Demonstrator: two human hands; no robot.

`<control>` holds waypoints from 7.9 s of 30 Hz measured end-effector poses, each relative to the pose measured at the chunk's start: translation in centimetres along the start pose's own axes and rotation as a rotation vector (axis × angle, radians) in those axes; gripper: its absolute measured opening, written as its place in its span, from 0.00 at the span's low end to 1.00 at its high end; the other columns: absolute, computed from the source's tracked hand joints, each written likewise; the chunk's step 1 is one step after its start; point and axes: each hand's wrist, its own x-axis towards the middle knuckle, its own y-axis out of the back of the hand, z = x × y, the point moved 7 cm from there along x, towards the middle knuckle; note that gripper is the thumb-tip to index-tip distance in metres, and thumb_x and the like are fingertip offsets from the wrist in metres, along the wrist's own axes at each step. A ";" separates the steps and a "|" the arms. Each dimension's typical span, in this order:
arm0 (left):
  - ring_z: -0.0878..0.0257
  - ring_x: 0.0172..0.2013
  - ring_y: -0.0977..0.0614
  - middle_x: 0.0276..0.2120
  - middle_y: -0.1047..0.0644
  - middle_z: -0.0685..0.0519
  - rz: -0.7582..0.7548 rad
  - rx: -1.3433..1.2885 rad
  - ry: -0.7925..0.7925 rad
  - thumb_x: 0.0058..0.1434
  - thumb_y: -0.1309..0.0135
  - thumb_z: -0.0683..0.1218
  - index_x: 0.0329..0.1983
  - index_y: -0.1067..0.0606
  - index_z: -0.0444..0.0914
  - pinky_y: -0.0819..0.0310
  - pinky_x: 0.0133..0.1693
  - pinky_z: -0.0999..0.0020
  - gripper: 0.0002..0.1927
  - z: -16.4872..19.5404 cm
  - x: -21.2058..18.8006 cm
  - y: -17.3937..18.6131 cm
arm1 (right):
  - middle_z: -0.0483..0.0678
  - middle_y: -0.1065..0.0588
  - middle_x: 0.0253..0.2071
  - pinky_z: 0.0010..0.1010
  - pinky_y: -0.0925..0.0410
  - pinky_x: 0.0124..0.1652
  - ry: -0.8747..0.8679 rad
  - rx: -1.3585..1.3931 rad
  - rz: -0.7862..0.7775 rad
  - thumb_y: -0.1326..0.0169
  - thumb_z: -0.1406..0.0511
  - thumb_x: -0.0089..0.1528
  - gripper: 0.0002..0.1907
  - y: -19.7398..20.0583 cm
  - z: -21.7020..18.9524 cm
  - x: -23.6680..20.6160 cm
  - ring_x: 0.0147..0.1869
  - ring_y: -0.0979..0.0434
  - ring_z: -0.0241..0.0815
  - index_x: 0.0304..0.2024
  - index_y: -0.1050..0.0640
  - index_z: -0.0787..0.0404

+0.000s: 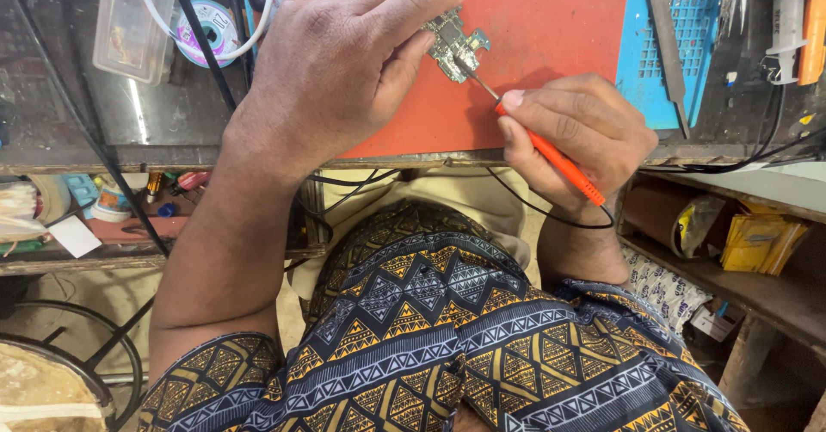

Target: The person holds a green circuit board on a red work mat and solders components onto it using a soldering iron, repositioning and rotating the board with the other hand to reach different points while working through the clip.

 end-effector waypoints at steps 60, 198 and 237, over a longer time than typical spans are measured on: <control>0.54 0.52 0.23 0.47 0.19 0.55 -0.014 -0.023 0.001 0.70 0.41 0.41 0.58 0.24 0.39 0.31 0.56 0.54 0.14 -0.3 0.1 -0.4 | 0.50 0.18 0.43 0.29 0.24 0.43 -0.028 0.049 -0.036 0.32 0.73 0.61 0.09 0.3 -0.2 0.5 0.42 0.17 0.45 0.44 0.16 0.64; 0.56 0.54 0.23 0.54 0.19 0.59 -0.061 0.013 0.030 0.70 0.41 0.41 0.56 0.22 0.41 0.30 0.59 0.57 0.12 0.3 0.8 -0.4 | 0.50 0.19 0.38 0.32 0.24 0.42 0.016 0.023 -0.031 0.33 0.74 0.57 0.10 1.1 -0.6 0.7 0.41 0.17 0.46 0.41 0.16 0.65; 0.53 0.55 0.25 0.59 0.22 0.53 -0.165 0.093 -0.008 0.64 0.40 0.43 0.73 0.32 0.38 0.34 0.56 0.54 0.33 1.3 1.8 -0.2 | 0.53 0.20 0.36 0.29 0.27 0.38 -0.166 0.173 0.192 0.38 0.73 0.65 0.07 2.5 1.4 -0.9 0.35 0.18 0.46 0.46 0.19 0.67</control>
